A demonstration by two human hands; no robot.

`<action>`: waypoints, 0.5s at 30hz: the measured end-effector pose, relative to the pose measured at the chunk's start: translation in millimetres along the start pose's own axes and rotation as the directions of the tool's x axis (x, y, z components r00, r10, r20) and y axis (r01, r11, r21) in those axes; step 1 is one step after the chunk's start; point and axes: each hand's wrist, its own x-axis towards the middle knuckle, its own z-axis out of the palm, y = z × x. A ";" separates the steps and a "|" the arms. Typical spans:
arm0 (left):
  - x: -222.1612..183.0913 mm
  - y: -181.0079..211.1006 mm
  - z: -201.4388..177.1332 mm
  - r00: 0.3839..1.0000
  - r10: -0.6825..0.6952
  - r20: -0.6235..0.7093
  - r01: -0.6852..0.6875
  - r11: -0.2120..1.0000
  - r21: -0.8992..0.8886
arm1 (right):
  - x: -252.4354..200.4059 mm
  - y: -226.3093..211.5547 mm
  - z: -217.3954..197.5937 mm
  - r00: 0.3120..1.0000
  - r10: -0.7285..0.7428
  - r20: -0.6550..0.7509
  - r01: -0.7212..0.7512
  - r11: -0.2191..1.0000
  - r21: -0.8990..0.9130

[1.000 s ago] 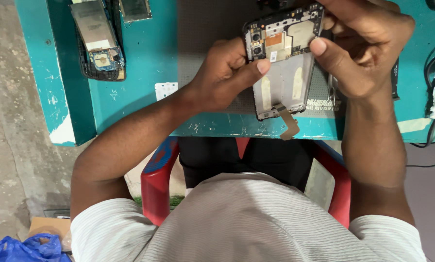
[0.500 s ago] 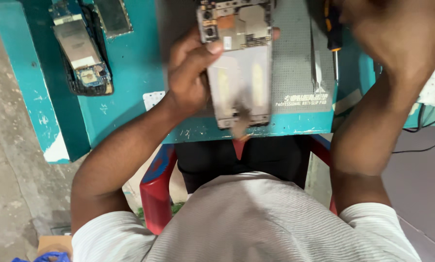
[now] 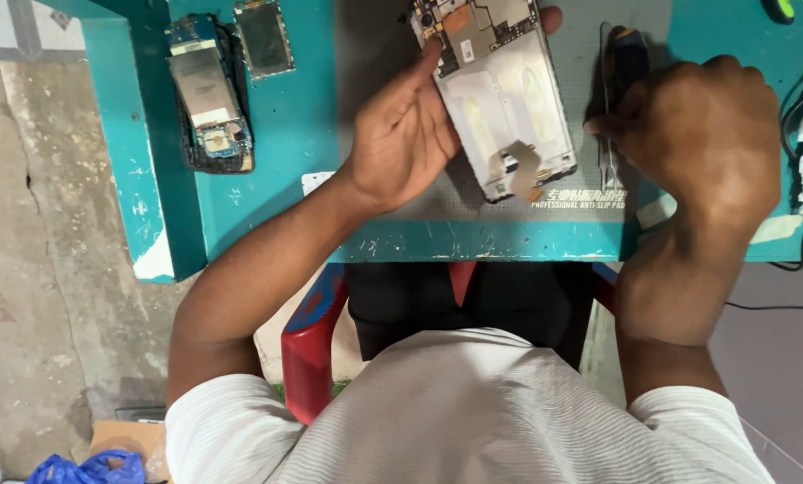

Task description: The person uses tweezers to remove a small component from a disassembled smartphone and then uses a screwdriver to tighten screws on the device's internal frame. The work is performed on a teal workbench with other phone parts visible nearby.

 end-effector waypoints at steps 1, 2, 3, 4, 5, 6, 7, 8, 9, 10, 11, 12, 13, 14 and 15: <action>1.5 3.9 5.2 1.000 -0.019 0.014 0.019 1.000 -0.002 | 0.6 1.7 1.3 0.999 -0.034 -0.007 0.034 0.999 -0.039; 2.6 7.0 10.0 0.999 -0.013 0.048 0.013 1.000 -0.005 | 0.9 3.4 2.3 0.998 -0.069 -0.013 0.068 0.995 -0.077; 3.7 9.0 14.3 0.998 -0.005 0.070 0.004 1.000 0.010 | 1.3 4.7 2.5 0.998 -0.052 0.026 0.052 0.999 -0.009; 4.4 9.9 17.9 0.996 0.004 0.092 -0.006 1.000 0.024 | 1.3 5.2 1.7 0.997 -0.037 0.066 0.034 0.998 0.059; 5.0 10.2 20.9 0.995 0.017 0.100 -0.023 0.998 0.055 | 2.9 5.3 -0.4 0.994 -0.030 0.104 0.016 0.992 0.126; 3.6 10.8 23.4 0.994 0.026 0.101 -0.032 0.998 0.060 | 5.2 5.2 -3.9 0.988 -0.018 0.153 -0.017 0.975 0.222; 2.4 9.9 25.9 0.994 0.034 0.103 -0.041 0.997 0.062 | 7.2 5.2 -8.4 0.979 -0.011 0.205 -0.055 0.948 0.313; -1.0 8.2 28.6 0.994 0.039 0.099 -0.043 0.998 0.038 | 9.1 6.3 -13.5 0.966 -0.010 0.257 -0.096 0.912 0.399; -7.0 4.5 32.0 0.994 0.043 0.096 -0.044 0.999 -0.001 | 8.8 8.6 -18.2 0.966 -0.030 0.255 -0.108 0.854 0.509; -13.1 -0.5 35.8 0.995 0.048 0.093 -0.045 0.998 -0.041 | 8.5 11.6 -21.7 0.967 -0.049 0.250 -0.119 0.782 0.612; -19.8 -5.4 39.8 0.994 0.061 0.095 -0.052 0.995 -0.089 | 8.2 15.3 -23.3 0.968 -0.069 0.241 -0.125 0.699 0.704; -24.2 -9.7 42.2 0.992 0.076 0.099 -0.063 0.990 -0.130 | 5.9 19.7 -21.8 0.988 -0.070 0.137 -0.065 0.617 0.784; -30.6 -15.9 44.9 0.991 0.095 0.099 -0.077 0.982 -0.173 | 2.4 26.2 -17.0 0.997 -0.065 0.036 0.004 0.529 0.848; -35.4 -23.2 47.0 0.988 0.116 0.100 -0.093 0.973 -0.209 | -1.1 34.7 -8.3 0.997 -0.050 -0.064 0.080 0.435 0.897; -39.9 -29.9 48.4 0.986 0.134 0.100 -0.107 0.965 -0.240 | 0.1 45.7 3.9 0.995 -0.016 -0.102 0.102 0.300 0.948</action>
